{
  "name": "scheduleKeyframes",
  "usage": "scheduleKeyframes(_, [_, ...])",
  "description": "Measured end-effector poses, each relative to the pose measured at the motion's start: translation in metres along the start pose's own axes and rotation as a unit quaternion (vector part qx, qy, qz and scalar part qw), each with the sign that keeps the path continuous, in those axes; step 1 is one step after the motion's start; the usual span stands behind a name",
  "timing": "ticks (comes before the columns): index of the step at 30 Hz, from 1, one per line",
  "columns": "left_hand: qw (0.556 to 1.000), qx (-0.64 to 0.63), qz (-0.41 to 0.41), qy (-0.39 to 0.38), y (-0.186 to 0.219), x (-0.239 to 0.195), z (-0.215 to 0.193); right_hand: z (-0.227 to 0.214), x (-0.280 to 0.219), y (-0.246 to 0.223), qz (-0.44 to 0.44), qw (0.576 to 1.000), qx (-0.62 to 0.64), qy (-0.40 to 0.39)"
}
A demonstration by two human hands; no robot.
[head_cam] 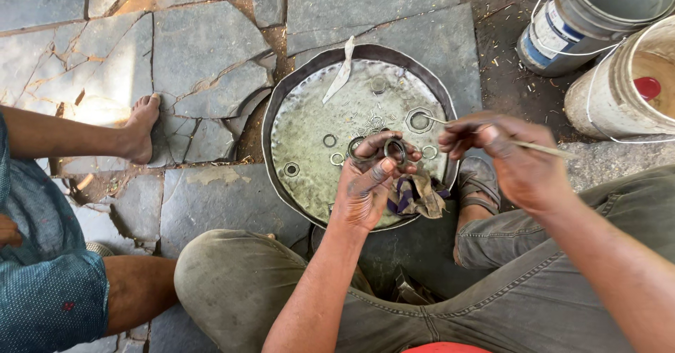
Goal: The person sits on a stone floor and cleans small metal parts, including nuts and bolts, using a cloth and a thin metal tool. They wipe the parts and use the tool to scrape or pick at them, placing the cleaned items back into a metal tray.
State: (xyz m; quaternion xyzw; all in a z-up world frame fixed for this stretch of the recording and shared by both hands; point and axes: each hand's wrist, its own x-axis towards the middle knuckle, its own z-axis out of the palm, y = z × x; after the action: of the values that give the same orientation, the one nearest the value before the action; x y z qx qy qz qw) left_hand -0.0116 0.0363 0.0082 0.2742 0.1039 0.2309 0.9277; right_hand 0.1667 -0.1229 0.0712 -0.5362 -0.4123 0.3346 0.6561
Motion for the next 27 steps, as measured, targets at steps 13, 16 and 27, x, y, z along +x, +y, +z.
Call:
scheduleKeyframes(13, [0.994, 0.097, 0.032, 0.022, 0.020, -0.003, 0.020, -0.005, -0.002, 0.000, 0.029, 0.998, 0.061, 0.001])
scheduleKeyframes(16, [0.985, 0.150, 0.068, 0.056, 0.040, -0.001, 0.021, -0.005, 0.001, -0.003, 0.051, 0.999, -0.010, 0.007])
scheduleKeyframes(27, [0.934, 0.278, 0.209, 0.084, 0.104, -0.026, 0.022, 0.009, 0.012, 0.031, -0.021, 0.825, -0.538, -0.169])
